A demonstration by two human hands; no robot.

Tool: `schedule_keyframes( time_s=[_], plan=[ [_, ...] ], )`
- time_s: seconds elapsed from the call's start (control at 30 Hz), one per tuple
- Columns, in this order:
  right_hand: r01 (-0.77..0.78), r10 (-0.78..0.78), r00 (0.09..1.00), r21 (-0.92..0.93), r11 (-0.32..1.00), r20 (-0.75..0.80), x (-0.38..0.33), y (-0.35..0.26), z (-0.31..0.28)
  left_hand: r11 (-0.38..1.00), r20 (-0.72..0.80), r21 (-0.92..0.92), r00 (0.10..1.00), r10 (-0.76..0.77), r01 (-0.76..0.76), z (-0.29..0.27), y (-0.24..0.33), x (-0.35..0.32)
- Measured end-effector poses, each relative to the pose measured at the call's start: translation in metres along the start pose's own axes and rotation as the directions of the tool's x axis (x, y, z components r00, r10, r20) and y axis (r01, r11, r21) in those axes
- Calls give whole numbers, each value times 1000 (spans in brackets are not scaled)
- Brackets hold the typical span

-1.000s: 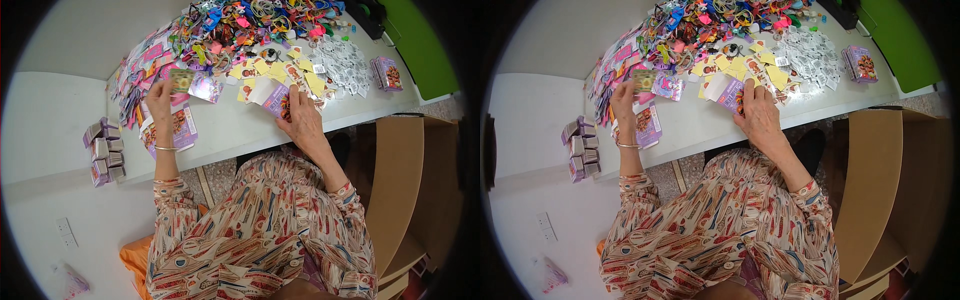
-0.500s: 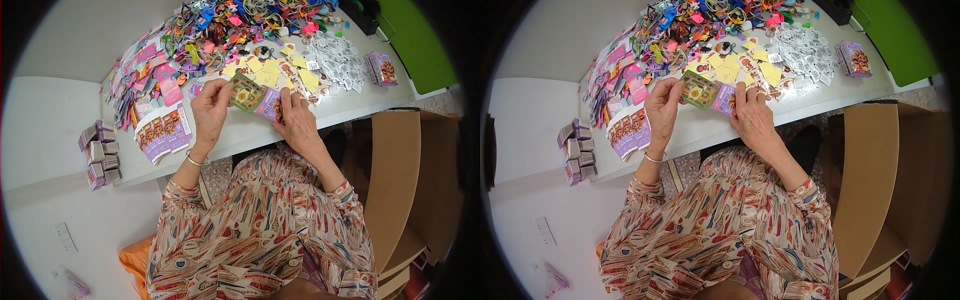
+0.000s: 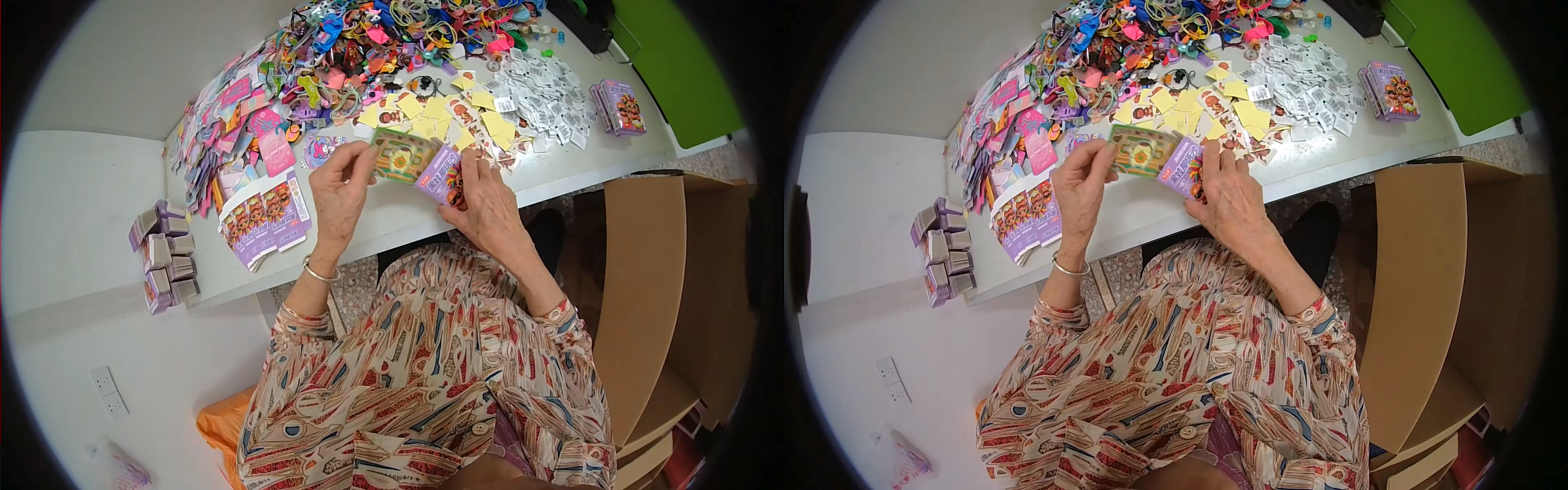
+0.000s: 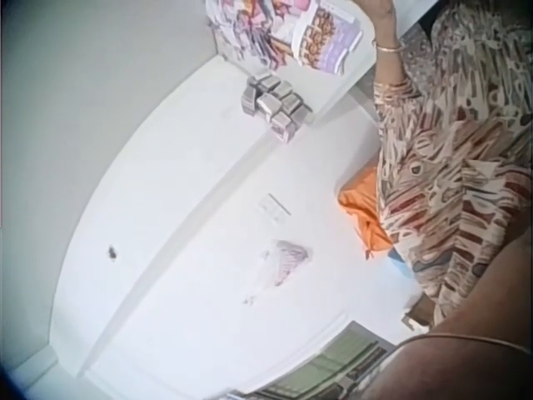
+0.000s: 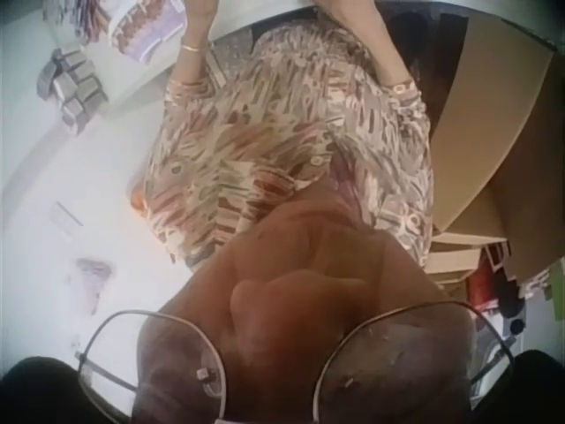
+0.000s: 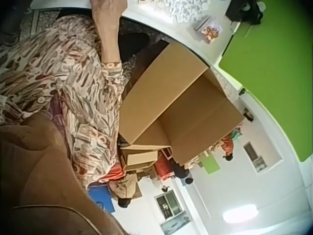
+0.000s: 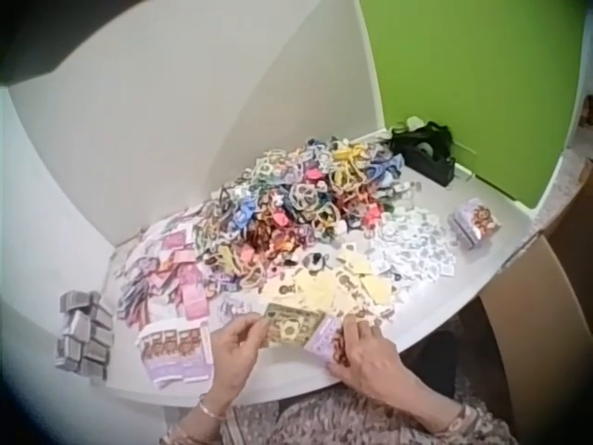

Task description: Packaging small toy components into individual cardboard boxes and organizing them on a table.

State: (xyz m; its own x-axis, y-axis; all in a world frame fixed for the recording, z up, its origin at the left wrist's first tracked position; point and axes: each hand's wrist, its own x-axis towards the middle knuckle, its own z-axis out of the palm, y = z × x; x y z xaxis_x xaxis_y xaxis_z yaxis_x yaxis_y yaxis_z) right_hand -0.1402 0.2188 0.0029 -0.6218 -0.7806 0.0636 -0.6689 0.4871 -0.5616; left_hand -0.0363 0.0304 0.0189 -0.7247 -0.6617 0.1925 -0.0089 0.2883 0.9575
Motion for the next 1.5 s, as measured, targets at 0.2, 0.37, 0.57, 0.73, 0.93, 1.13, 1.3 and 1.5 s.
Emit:
schedule_keyframes(
  time_s=[0.2,0.37,0.57,0.73,0.93,1.13,1.3,1.5],
  plan=[
    [29,-30,1000,-69,997,-2,-5,-9,2,911,275,351,954,123,-218,7,0,1],
    [-41,35,997,-87,995,-71,-5,7,-9,813,290,492,939,186,-313,-1,-21,49],
    [-100,93,993,-94,991,-75,-4,10,-15,359,606,621,717,344,-697,2,-77,101],
    [-61,51,994,-107,992,-95,-6,15,-11,239,694,618,662,282,-749,6,-78,106],
    [-66,59,995,-94,993,-78,-7,10,-11,298,490,659,695,527,-690,-5,-68,99],
    [-105,101,993,-93,990,-53,-4,10,-12,847,305,429,933,190,-313,4,-30,82],
    [-77,70,993,-74,994,-100,-5,10,-21,846,385,413,907,173,-337,8,-12,74],
    [95,-95,996,91,991,-5,-1,16,-38,844,470,443,880,69,-303,14,3,69]
  ],
)
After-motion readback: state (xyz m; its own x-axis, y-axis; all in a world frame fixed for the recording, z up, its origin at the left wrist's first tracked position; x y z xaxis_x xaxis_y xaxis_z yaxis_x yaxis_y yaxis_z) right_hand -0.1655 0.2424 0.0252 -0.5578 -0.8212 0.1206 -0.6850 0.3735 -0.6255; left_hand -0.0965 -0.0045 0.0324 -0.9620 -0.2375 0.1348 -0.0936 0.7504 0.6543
